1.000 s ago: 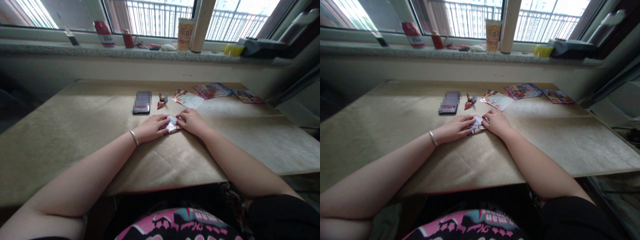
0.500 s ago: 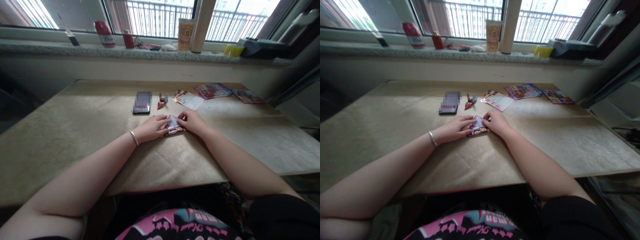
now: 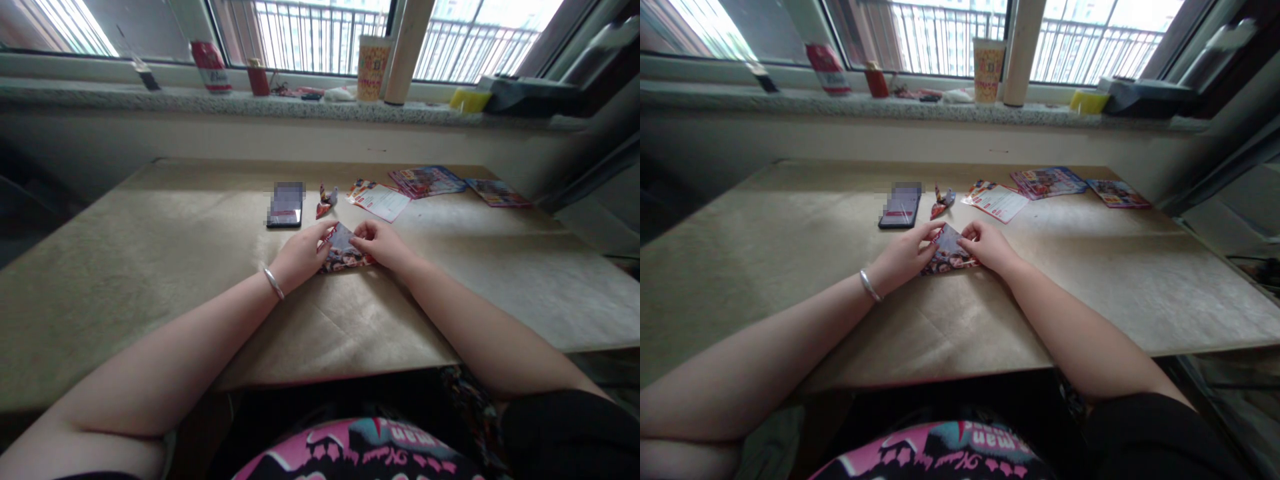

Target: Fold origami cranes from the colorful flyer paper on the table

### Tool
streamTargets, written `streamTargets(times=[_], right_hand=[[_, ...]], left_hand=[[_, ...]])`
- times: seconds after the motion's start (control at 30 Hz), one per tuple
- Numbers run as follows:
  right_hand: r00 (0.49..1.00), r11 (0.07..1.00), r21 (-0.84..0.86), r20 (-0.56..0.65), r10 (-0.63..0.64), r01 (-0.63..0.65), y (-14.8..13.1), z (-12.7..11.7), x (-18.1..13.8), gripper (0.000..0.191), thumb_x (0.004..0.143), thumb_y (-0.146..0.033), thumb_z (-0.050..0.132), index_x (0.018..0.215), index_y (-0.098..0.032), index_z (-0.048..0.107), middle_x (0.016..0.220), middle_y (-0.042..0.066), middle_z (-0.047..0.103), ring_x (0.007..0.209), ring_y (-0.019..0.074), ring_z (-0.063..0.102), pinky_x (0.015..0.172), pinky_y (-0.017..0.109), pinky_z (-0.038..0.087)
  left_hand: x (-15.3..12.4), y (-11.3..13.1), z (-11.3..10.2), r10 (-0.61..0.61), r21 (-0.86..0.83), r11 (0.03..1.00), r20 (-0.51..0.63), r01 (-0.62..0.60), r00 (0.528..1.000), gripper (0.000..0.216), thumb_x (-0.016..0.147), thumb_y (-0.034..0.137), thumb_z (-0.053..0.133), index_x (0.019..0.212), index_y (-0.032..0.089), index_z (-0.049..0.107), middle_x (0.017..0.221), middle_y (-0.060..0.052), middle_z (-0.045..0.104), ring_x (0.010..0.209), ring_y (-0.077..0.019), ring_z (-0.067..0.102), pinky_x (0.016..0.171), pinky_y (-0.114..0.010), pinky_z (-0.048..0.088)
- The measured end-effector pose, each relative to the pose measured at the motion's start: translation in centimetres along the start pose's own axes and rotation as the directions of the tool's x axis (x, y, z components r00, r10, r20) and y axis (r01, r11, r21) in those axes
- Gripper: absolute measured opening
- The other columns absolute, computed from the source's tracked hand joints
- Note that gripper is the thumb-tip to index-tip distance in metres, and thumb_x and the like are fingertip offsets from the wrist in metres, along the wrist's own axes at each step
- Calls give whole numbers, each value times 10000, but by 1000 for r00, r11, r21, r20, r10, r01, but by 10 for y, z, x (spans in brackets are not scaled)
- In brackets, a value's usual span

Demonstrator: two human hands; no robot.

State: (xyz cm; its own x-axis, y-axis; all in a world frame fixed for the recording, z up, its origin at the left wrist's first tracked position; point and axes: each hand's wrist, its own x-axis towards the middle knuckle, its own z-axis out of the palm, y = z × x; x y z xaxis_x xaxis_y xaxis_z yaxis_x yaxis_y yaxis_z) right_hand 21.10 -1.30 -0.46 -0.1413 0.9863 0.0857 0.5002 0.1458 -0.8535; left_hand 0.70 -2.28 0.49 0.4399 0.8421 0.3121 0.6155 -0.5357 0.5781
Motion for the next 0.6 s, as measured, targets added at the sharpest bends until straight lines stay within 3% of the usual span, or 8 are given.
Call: streamTargets(times=[0.27,0.47,0.6], right_hand=[[999,950,310,9,-33,28,-2,10,-1,306,670,-431,675,786,-207,501,675,-39,559,601,109,506,560,243,404],[1000,957,291,14,-28,23,-16,13,-10,344,697,-502,666,812,-212,522,666,-42,541,595,113,490,555,250,401],[1000,949,314,21,-23,15,-19,12,-13,312,704,-462,680,823,-208,543,677,-36,555,590,116,489,538,251,398]], left_hand=[[-1,6,-1,-62,-249,968,-143,25,988,321,907,285,531,1202,190,612,994,-38,715,810,-146,674,766,-266,546],[-2,2,0,-86,-268,963,-172,37,981,299,884,314,578,1163,209,605,996,-25,730,889,-179,694,811,-294,543],[-1,-1,2,-88,-323,946,-166,30,982,294,877,304,580,1151,199,598,947,-32,731,835,-177,695,764,-294,545]])
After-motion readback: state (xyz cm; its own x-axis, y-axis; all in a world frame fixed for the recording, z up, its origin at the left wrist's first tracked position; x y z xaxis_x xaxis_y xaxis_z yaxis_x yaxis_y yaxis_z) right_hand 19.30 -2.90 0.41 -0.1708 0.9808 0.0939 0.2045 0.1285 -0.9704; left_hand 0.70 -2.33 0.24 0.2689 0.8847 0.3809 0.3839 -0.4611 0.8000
